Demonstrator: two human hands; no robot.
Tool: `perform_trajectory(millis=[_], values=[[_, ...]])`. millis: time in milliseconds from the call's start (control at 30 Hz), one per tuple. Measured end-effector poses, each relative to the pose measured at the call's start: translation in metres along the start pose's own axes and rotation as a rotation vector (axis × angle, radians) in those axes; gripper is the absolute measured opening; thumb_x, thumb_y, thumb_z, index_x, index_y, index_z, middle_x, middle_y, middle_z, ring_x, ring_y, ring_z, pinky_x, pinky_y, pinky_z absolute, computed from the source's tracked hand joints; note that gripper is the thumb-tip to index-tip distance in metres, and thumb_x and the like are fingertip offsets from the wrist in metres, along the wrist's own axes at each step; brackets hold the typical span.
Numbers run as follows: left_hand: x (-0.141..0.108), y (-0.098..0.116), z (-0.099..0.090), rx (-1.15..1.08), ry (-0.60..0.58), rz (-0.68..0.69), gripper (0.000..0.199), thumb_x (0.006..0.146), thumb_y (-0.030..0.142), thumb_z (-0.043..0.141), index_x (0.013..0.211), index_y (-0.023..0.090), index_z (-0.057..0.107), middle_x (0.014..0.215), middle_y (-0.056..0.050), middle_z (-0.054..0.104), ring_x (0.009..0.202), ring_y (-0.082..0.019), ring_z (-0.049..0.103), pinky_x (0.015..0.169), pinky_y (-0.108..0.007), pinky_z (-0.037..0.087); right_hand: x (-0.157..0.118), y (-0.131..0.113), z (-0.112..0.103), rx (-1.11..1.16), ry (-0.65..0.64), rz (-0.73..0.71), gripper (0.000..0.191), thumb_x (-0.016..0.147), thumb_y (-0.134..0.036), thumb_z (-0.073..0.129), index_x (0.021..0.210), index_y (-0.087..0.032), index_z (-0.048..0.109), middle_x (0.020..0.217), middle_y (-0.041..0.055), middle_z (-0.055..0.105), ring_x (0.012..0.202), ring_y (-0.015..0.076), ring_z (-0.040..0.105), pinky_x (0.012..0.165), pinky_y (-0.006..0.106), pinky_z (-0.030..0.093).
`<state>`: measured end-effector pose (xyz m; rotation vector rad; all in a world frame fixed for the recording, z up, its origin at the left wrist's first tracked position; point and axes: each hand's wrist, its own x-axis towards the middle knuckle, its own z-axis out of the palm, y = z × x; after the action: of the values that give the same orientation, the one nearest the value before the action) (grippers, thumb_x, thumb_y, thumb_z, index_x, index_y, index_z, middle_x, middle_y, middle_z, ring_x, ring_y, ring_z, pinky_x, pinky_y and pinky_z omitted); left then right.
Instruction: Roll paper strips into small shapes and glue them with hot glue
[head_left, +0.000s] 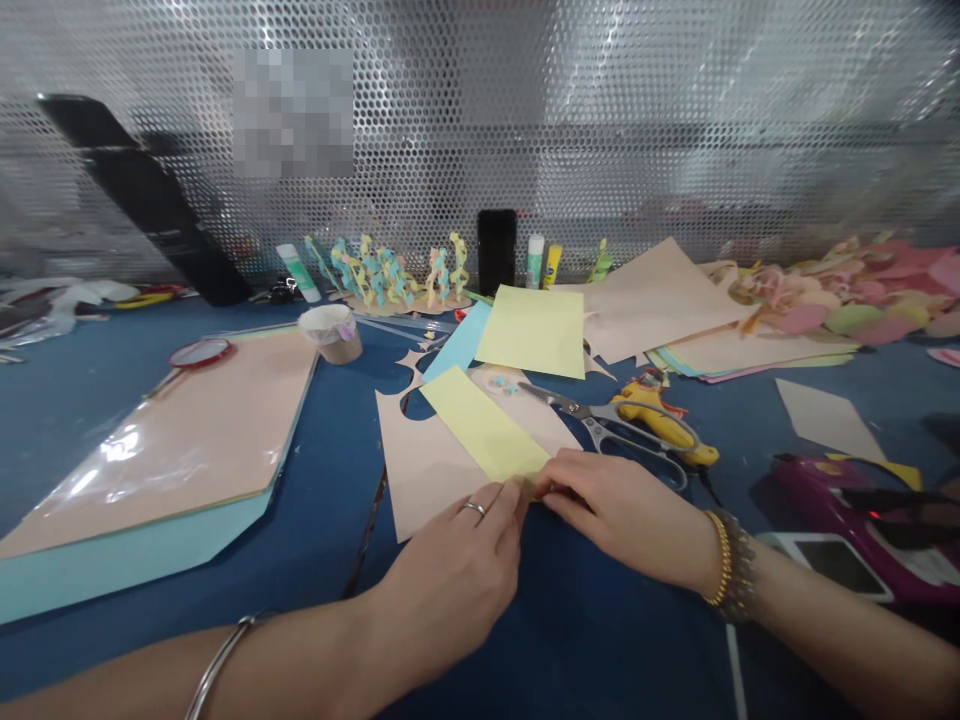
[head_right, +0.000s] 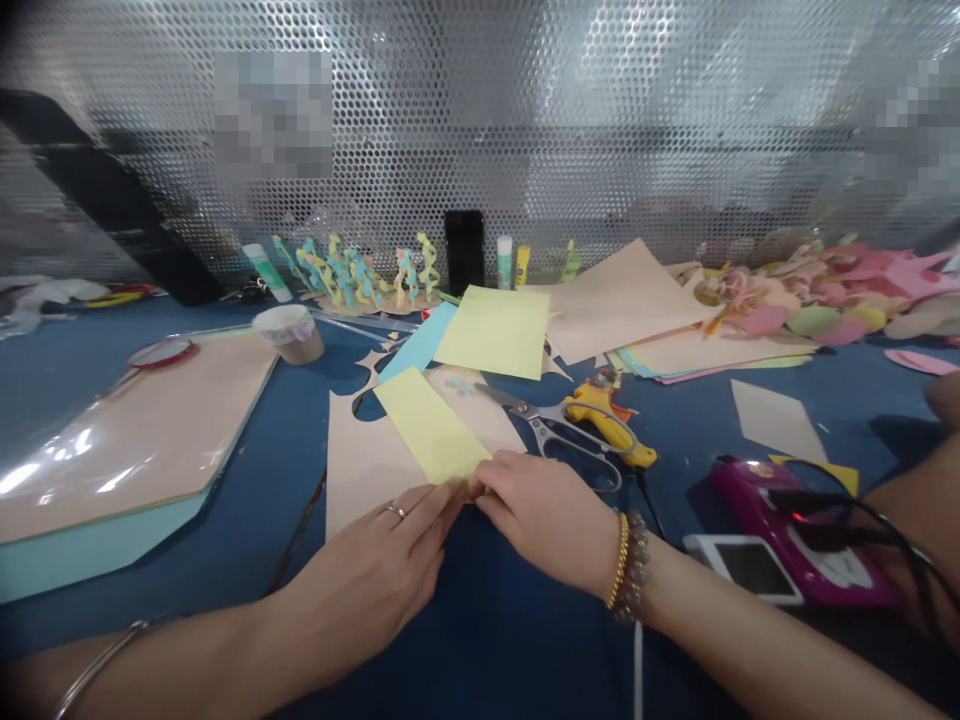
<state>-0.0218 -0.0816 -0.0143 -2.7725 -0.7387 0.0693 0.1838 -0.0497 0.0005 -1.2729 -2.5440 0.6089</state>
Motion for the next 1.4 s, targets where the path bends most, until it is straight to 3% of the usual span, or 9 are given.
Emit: perform_trajectory(millis=[200, 400, 533, 700, 900, 1067, 1233, 1400], values=[[0.002, -0.001, -0.002, 0.045, 0.016, 0.014, 0.04, 0.087, 0.017, 0.044, 0.121, 0.002, 0.058, 0.133, -0.021, 0.053, 0.124, -0.031, 0.047, 0.09, -0.04, 0.045, 0.0, -0.002, 0.003, -0.02, 0.019, 0.012, 0.009, 0.09, -0.016, 0.051, 0.091, -0.019, 0.059, 0.09, 0.0024, 0.064, 0.084, 0.0184, 0.061, 0.074, 0.031, 0.047], [0.003, -0.001, -0.002, 0.049, 0.02, 0.023, 0.036, 0.087, 0.018, 0.046, 0.115, 0.003, 0.063, 0.13, -0.021, 0.056, 0.123, -0.032, 0.046, 0.09, -0.04, 0.042, -0.002, -0.002, 0.004, -0.051, 0.045, -0.031, 0.018, 0.091, -0.014, 0.049, 0.099, -0.021, 0.063, 0.092, 0.0036, 0.064, 0.089, 0.018, 0.061, 0.08, 0.032, 0.048], [0.003, -0.001, 0.001, 0.01, 0.096, -0.046, 0.04, 0.09, 0.023, 0.044, 0.121, 0.002, 0.058, 0.132, -0.02, 0.054, 0.119, -0.03, 0.048, 0.094, -0.038, 0.04, -0.004, -0.005, 0.007, -0.178, 0.081, -0.061, 0.017, 0.091, -0.016, 0.05, 0.098, -0.021, 0.065, 0.089, 0.0041, 0.064, 0.086, 0.0182, 0.062, 0.075, 0.03, 0.049], [0.005, -0.008, -0.005, -0.195, 0.081, -0.147, 0.044, 0.093, 0.026, 0.039, 0.128, 0.001, 0.05, 0.128, -0.017, 0.057, 0.109, -0.029, 0.054, 0.095, -0.039, 0.042, -0.006, -0.008, 0.011, -0.424, 0.057, -0.105, 0.009, 0.088, -0.014, 0.056, 0.091, -0.019, 0.063, 0.086, 0.0033, 0.06, 0.08, 0.021, 0.06, 0.056, 0.029, 0.045], [0.014, -0.032, -0.012, -0.565, 0.04, -0.271, 0.026, 0.094, 0.02, 0.045, 0.115, 0.012, 0.058, 0.12, -0.009, 0.061, 0.111, -0.02, 0.055, 0.098, -0.033, 0.043, -0.005, -0.006, 0.014, -0.427, 0.059, -0.149, 0.008, 0.089, -0.014, 0.054, 0.089, -0.019, 0.06, 0.085, 0.0021, 0.058, 0.078, 0.0207, 0.058, 0.053, 0.03, 0.042], [0.021, -0.038, -0.008, -0.463, 0.017, -0.171, 0.016, 0.093, 0.013, 0.044, 0.094, 0.013, 0.06, 0.106, -0.009, 0.062, 0.102, -0.019, 0.058, 0.089, -0.031, 0.047, -0.005, -0.005, 0.014, -0.407, 0.068, -0.127, 0.01, 0.091, -0.016, 0.053, 0.085, -0.02, 0.06, 0.082, 0.0018, 0.058, 0.075, 0.0201, 0.059, 0.051, 0.03, 0.041], [0.019, -0.033, 0.0, -0.336, -0.008, -0.125, 0.015, 0.09, 0.009, 0.046, 0.1, 0.012, 0.057, 0.104, -0.011, 0.061, 0.103, -0.023, 0.055, 0.089, -0.036, 0.046, -0.003, -0.003, 0.013, -0.338, 0.068, -0.107, 0.01, 0.091, -0.016, 0.053, 0.087, -0.018, 0.062, 0.085, 0.0029, 0.06, 0.08, 0.0202, 0.06, 0.061, 0.031, 0.046], [0.02, -0.035, 0.003, -0.407, -0.007, -0.161, 0.02, 0.093, 0.009, 0.04, 0.105, 0.014, 0.055, 0.105, -0.01, 0.06, 0.104, -0.022, 0.055, 0.09, -0.034, 0.044, 0.0, -0.003, 0.013, -0.312, 0.117, -0.087, 0.015, 0.092, -0.019, 0.051, 0.082, -0.018, 0.061, 0.082, 0.0026, 0.06, 0.077, 0.0196, 0.06, 0.062, 0.03, 0.046]])
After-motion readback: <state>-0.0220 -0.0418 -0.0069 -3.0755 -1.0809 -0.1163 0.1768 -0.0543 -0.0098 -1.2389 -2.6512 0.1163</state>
